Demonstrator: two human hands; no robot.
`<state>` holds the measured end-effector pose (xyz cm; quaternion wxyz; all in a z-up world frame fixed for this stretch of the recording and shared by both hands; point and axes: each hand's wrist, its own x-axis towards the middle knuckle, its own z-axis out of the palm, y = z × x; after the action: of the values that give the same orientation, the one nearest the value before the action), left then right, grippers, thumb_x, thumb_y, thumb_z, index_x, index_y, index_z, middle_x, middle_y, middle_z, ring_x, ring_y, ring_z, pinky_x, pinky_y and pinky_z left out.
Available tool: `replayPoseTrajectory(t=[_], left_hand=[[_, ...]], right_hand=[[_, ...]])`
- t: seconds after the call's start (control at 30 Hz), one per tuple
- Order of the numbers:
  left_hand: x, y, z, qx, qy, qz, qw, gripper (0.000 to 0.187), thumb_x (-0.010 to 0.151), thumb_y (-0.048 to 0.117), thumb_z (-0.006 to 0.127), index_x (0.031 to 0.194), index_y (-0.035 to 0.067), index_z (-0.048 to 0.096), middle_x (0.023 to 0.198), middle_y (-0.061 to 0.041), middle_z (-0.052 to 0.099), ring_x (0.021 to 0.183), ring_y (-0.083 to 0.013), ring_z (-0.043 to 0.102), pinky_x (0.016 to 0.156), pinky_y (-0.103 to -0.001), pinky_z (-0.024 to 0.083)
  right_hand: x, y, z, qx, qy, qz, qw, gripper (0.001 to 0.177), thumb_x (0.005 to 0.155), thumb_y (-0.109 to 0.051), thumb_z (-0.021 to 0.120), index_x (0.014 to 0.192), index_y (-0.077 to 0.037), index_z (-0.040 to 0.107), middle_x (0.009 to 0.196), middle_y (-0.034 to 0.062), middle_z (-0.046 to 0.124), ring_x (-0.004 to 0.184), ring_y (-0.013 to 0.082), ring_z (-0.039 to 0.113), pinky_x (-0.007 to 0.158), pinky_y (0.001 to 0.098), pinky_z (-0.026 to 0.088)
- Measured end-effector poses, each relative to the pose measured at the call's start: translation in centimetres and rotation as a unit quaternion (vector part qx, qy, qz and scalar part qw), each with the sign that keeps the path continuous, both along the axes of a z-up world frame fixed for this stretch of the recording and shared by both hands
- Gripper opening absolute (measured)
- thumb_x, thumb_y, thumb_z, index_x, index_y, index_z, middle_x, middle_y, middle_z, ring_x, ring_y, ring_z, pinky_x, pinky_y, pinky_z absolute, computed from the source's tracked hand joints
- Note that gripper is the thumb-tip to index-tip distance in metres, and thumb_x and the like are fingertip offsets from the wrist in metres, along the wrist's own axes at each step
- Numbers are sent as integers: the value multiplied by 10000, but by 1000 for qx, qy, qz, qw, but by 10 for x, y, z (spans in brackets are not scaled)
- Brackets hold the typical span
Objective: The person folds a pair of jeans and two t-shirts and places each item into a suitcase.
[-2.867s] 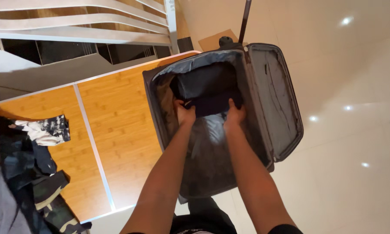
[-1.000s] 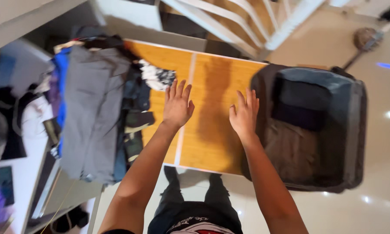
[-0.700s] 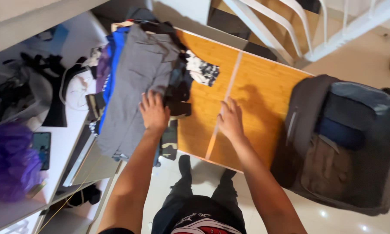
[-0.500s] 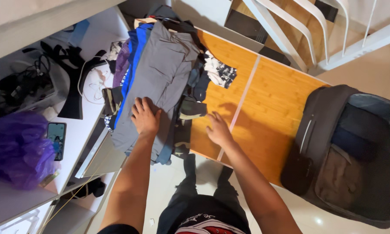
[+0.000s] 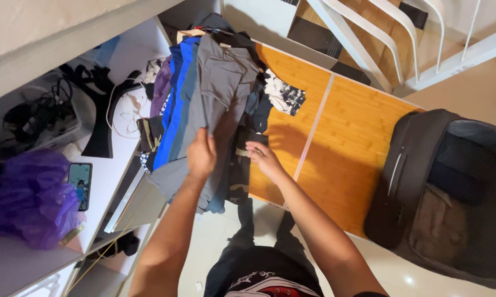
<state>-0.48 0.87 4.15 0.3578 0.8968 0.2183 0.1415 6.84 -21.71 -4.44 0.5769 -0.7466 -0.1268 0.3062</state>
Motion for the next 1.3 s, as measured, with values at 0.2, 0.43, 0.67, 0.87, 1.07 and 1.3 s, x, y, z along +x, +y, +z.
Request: replayPoseTrajectory(t=[0.2, 0.43, 0.67, 0.87, 1.07, 1.3], left_hand=[[16, -81, 55, -90, -43, -176, 979, 226, 991, 221, 595, 1138, 50, 606, 962, -265, 693, 914, -498, 657, 762, -553, 521], [8, -146, 75, -120, -185, -346, 912, 153, 940, 145, 646, 1066, 59, 647, 1000, -205, 705, 907, -431, 677, 781, -458, 549], [11, -187, 36, -189, 93, -324, 922, 285, 805, 208, 766, 955, 6, 632, 799, -203, 665, 734, -395, 666, 682, -443, 522], [9, -217, 5, -106, 100, -377, 914, 323, 721, 92, 682, 1038, 35, 701, 987, -219, 697, 945, -435, 658, 810, -492, 526], [9, -237, -14, -45, 369, -414, 831, 296, 801, 246, 666, 1012, 69, 775, 1028, -177, 769, 1029, -350, 711, 936, -437, 542], [8, -267, -10, -171, 256, -468, 828, 336, 863, 204, 665, 1144, 23, 691, 970, -240, 746, 903, -373, 729, 834, -429, 555]], right_hand=[[26, -5, 24, 307, 299, -126, 895, 512, 1022, -393, 533, 1430, -86, 558, 1318, 89, 667, 1132, 221, 670, 931, 385, 529], [42, -60, 58, 225, 314, -238, 891, 333, 965, -236, 680, 1268, -112, 623, 1087, 55, 675, 927, 209, 670, 771, 377, 562], [42, -115, 12, 314, 218, -349, 855, 227, 1037, -160, 600, 1227, -39, 634, 1120, 90, 700, 1013, 227, 690, 914, 415, 575], [46, -168, 2, 361, 258, -452, 774, 468, 1078, -431, 394, 1253, -70, 636, 1216, 100, 727, 1125, 281, 693, 1009, 454, 552], [75, -240, 47, 404, 238, -480, 741, 640, 1058, -558, 278, 1354, -89, 596, 1305, 109, 684, 1215, 312, 644, 1072, 501, 507], [90, -308, 122, 466, 157, -473, 731, 667, 1000, -558, 321, 1352, -76, 619, 1340, 108, 698, 1260, 329, 639, 1111, 504, 483]])
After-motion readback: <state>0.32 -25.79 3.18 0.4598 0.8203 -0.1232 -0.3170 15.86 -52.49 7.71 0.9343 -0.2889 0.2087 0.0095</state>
